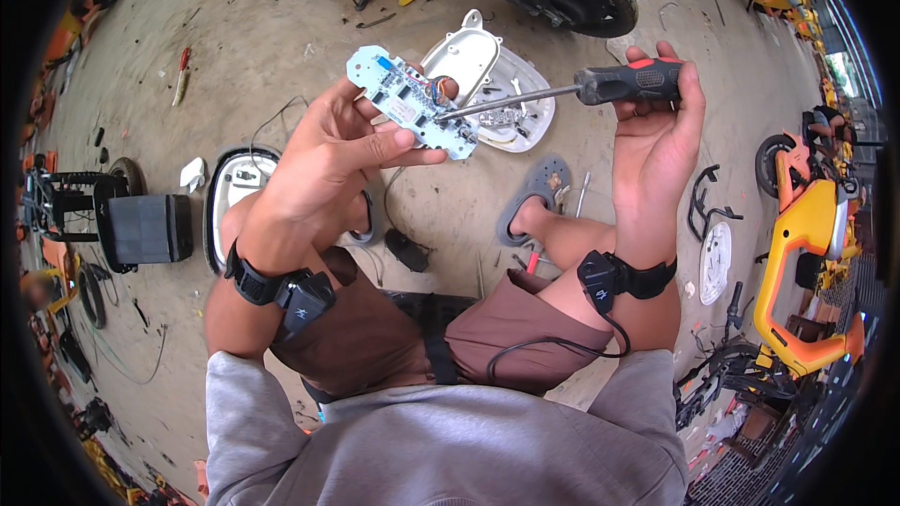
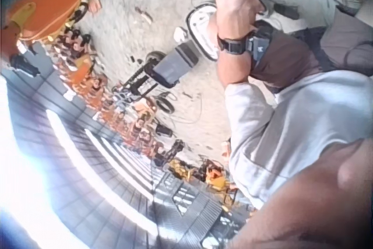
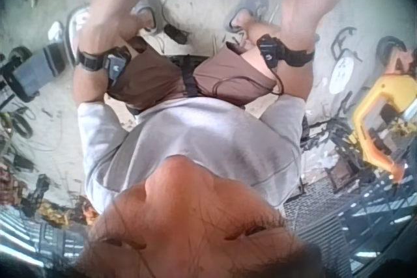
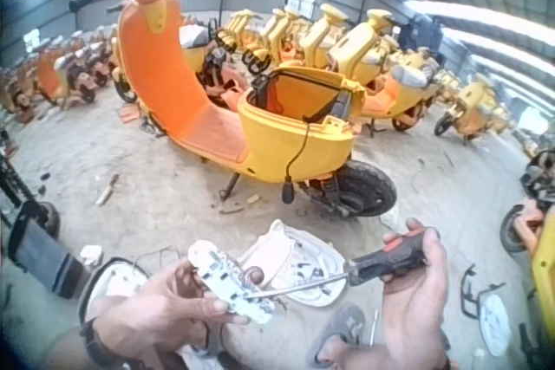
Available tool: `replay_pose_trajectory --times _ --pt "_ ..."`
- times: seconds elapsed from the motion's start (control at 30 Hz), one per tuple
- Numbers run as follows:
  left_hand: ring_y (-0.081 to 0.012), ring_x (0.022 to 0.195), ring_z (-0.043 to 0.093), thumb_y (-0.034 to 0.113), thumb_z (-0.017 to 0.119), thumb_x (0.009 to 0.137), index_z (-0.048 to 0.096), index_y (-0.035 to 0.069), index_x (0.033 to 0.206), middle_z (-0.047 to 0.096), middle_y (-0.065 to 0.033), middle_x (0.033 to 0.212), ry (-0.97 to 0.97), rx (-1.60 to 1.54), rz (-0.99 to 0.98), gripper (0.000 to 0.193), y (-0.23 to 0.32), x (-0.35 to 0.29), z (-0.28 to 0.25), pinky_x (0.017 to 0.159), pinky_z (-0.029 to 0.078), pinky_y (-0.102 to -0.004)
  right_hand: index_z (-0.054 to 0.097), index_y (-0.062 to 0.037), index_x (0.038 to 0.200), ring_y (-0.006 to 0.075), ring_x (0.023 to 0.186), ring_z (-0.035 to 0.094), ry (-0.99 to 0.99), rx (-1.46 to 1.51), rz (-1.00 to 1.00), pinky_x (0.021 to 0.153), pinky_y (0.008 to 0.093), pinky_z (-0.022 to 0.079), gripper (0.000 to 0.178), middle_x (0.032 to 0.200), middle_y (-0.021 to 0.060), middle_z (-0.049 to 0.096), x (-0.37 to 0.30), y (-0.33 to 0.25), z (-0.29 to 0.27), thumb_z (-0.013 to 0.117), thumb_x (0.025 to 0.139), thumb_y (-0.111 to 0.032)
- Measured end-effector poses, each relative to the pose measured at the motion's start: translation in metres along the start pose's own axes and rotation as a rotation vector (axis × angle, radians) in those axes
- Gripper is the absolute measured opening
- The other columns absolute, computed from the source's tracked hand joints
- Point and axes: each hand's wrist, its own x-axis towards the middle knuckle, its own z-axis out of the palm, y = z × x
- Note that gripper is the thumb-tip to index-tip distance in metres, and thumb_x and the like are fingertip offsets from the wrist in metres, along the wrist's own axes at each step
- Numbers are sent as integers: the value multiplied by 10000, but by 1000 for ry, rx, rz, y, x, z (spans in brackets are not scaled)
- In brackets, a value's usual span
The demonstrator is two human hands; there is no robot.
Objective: The person uses a screwdriver to disassemble an electronic light component, removes a circuit board, and unscrews internal screws.
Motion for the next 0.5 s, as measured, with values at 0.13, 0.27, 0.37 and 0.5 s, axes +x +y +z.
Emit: replay_pose_trajectory --times 0.13,0.27,0.37,0.5 --pt "-313 1082 654 -114 596 867 465 -39 1291 606 -219 1255 -16 -38 5 451 3 0 0 908 583 -434 549 -21 1225 112 831 568 36 36 101 743 245 468 438 1094 153 660 7 6 0 578 975 -379" --pt "-329 1085 657 -91 585 884 435 -45 1320 606 -215 1248 -24 -32 27 464 1 -1 0 899 596 -426 554 -20 1207 98 763 534 56 72 128 721 237 475 419 1084 148 659 8 6 -2 582 975 -368" --pt "-329 1080 661 -74 586 892 427 -48 1326 613 -204 1232 -49 -26 46 463 -2 1 -2 898 600 -424 558 -18 1197 93 743 522 57 115 187 719 237 483 404 1078 142 655 10 8 -6 585 975 -354" --pt "-313 1079 663 -65 593 896 443 -41 1309 614 -206 1234 -32 -22 29 441 -12 -1 -3 906 597 -415 560 -16 1190 100 746 525 63 91 223 734 245 498 397 1079 141 647 5 13 -11 583 978 -350"
